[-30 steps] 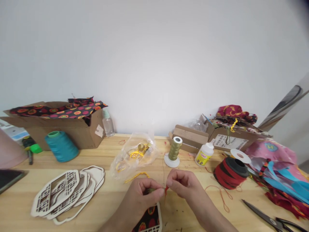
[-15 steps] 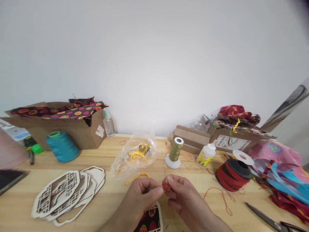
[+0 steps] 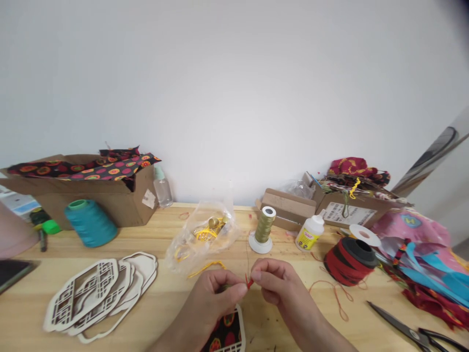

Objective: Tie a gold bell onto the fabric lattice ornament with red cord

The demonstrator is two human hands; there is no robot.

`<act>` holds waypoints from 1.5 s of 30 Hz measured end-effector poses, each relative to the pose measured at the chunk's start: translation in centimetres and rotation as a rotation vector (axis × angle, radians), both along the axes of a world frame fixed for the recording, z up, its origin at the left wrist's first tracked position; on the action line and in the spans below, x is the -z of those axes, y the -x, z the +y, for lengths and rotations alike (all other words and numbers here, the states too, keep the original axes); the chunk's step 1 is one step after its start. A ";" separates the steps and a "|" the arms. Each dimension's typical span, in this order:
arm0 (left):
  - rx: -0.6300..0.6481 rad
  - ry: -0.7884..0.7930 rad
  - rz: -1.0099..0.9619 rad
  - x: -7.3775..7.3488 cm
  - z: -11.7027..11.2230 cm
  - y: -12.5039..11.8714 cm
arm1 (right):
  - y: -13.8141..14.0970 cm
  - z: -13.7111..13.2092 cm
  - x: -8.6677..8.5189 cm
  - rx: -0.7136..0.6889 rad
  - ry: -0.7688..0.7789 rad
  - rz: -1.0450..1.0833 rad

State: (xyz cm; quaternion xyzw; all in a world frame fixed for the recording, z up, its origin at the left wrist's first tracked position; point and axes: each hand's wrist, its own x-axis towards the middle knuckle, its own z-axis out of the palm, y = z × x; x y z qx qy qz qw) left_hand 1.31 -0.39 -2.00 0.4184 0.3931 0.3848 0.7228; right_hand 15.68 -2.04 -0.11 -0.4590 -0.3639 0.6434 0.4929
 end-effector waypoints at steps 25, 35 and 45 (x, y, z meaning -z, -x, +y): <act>-0.041 0.088 -0.128 -0.4 -0.1 -0.1 | 1.2 -0.2 1.1 0.035 0.026 0.284; -0.090 -0.079 0.077 -0.8 -0.2 -0.2 | 1.1 -0.1 0.8 0.088 -0.109 -0.026; -0.177 -0.162 0.174 -1.4 -0.4 -0.2 | 1.2 -0.4 1.4 0.097 -0.264 -0.053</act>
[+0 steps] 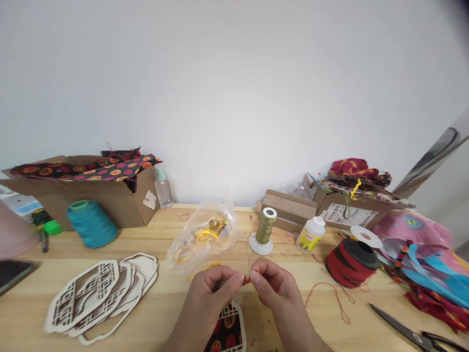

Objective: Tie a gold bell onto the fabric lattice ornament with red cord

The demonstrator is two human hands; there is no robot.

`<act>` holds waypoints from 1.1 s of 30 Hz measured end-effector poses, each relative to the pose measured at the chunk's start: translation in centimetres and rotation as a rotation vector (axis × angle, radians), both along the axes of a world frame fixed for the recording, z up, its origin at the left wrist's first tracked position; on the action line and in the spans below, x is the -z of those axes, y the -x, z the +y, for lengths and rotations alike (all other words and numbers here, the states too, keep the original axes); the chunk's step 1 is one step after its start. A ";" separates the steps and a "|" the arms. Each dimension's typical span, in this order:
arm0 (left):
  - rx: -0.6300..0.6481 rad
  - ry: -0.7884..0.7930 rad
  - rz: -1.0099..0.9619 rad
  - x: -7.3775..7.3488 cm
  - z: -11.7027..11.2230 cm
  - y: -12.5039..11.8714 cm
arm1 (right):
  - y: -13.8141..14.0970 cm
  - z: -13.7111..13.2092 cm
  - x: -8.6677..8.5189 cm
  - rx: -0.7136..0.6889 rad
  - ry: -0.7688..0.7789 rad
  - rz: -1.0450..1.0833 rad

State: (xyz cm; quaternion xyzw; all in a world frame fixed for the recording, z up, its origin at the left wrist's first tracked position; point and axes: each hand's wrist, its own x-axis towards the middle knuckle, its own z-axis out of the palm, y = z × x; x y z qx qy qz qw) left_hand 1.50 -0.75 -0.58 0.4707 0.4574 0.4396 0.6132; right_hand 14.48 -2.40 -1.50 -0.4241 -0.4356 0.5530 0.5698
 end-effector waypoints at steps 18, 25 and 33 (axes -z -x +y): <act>0.012 0.026 -0.138 1.6 -0.2 -0.1 | 0.7 -0.1 0.5 -0.012 0.060 0.229; 0.014 0.114 -0.264 1.5 -0.2 -0.2 | 0.6 0.1 1.4 -0.020 -0.062 0.167; 0.056 -0.111 0.095 0.1 0.1 0.9 | -0.1 0.3 0.5 0.060 -0.097 0.011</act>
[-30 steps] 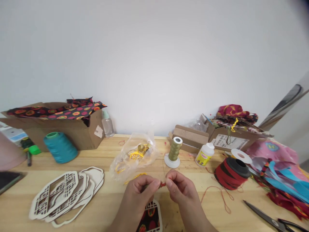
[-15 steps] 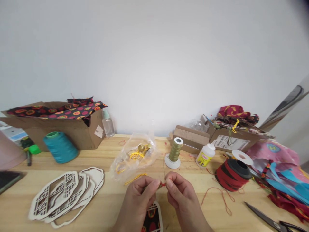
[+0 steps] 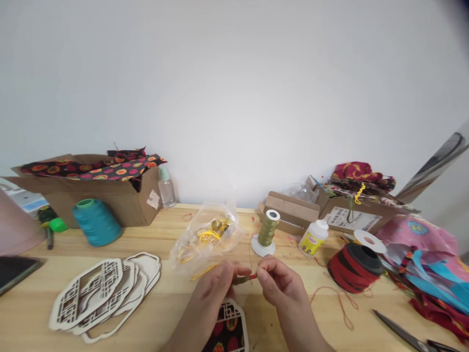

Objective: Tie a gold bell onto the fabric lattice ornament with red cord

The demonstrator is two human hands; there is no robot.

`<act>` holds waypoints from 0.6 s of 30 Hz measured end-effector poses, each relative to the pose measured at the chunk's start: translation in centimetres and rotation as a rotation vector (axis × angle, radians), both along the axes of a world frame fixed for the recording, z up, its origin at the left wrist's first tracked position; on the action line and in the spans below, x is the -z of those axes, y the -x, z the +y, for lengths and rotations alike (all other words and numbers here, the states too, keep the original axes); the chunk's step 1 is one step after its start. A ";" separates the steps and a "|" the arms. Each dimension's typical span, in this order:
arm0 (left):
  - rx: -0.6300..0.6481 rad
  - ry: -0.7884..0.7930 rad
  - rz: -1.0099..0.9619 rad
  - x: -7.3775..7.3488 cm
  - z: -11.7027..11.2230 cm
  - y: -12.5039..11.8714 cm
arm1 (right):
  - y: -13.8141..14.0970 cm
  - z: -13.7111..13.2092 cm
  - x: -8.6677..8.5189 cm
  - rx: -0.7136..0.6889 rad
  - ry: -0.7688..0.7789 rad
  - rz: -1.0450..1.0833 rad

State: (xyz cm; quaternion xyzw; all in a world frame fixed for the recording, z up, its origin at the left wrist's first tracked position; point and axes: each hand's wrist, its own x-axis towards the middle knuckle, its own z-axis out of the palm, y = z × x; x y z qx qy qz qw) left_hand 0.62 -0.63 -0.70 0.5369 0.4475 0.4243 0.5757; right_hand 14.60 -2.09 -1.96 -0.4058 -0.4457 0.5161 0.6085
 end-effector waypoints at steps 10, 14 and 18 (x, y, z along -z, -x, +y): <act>0.119 0.000 -0.011 0.1 0.3 -0.1 | -0.6 0.2 -1.2 -0.067 0.022 -0.162; 0.072 0.015 -0.010 -0.3 0.1 -0.2 | -0.9 0.2 -1.2 -0.098 0.107 -0.103; 0.077 0.043 -0.036 -0.7 0.0 -0.4 | -0.7 0.1 -1.1 -0.213 0.190 0.095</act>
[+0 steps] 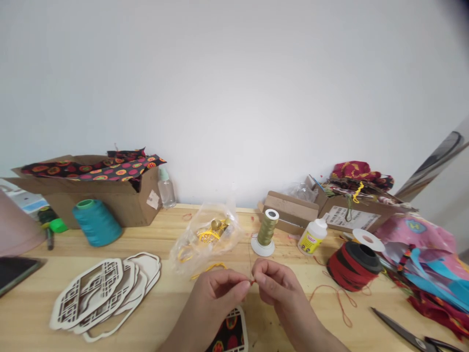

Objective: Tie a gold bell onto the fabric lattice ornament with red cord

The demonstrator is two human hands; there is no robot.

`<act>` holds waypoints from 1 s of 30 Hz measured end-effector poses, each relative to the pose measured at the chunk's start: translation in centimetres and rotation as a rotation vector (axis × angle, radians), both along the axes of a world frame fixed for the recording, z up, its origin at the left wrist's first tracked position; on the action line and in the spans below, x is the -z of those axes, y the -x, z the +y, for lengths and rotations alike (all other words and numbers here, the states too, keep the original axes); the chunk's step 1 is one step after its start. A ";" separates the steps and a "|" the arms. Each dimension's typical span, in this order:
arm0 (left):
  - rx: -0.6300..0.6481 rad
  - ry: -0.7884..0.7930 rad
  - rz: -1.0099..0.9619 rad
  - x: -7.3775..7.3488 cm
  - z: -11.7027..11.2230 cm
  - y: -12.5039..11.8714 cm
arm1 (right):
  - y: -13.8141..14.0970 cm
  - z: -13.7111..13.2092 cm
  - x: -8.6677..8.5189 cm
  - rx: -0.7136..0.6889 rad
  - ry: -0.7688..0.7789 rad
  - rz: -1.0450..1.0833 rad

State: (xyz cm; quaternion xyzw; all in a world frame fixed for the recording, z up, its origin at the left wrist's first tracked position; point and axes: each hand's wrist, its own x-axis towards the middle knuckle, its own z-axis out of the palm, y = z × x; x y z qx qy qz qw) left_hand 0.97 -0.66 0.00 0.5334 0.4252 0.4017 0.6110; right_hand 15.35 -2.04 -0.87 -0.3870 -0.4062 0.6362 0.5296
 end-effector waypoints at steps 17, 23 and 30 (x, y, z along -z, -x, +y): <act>0.109 0.362 -0.352 1.4 0.3 0.0 | -0.9 0.2 -0.6 0.032 -0.161 -0.318; 0.068 0.279 -0.200 1.1 0.3 -0.1 | -0.6 0.0 -1.0 0.029 -0.241 -0.533; 0.076 0.239 -0.127 1.2 0.2 0.0 | -0.8 0.1 -0.8 -0.019 -0.169 -0.412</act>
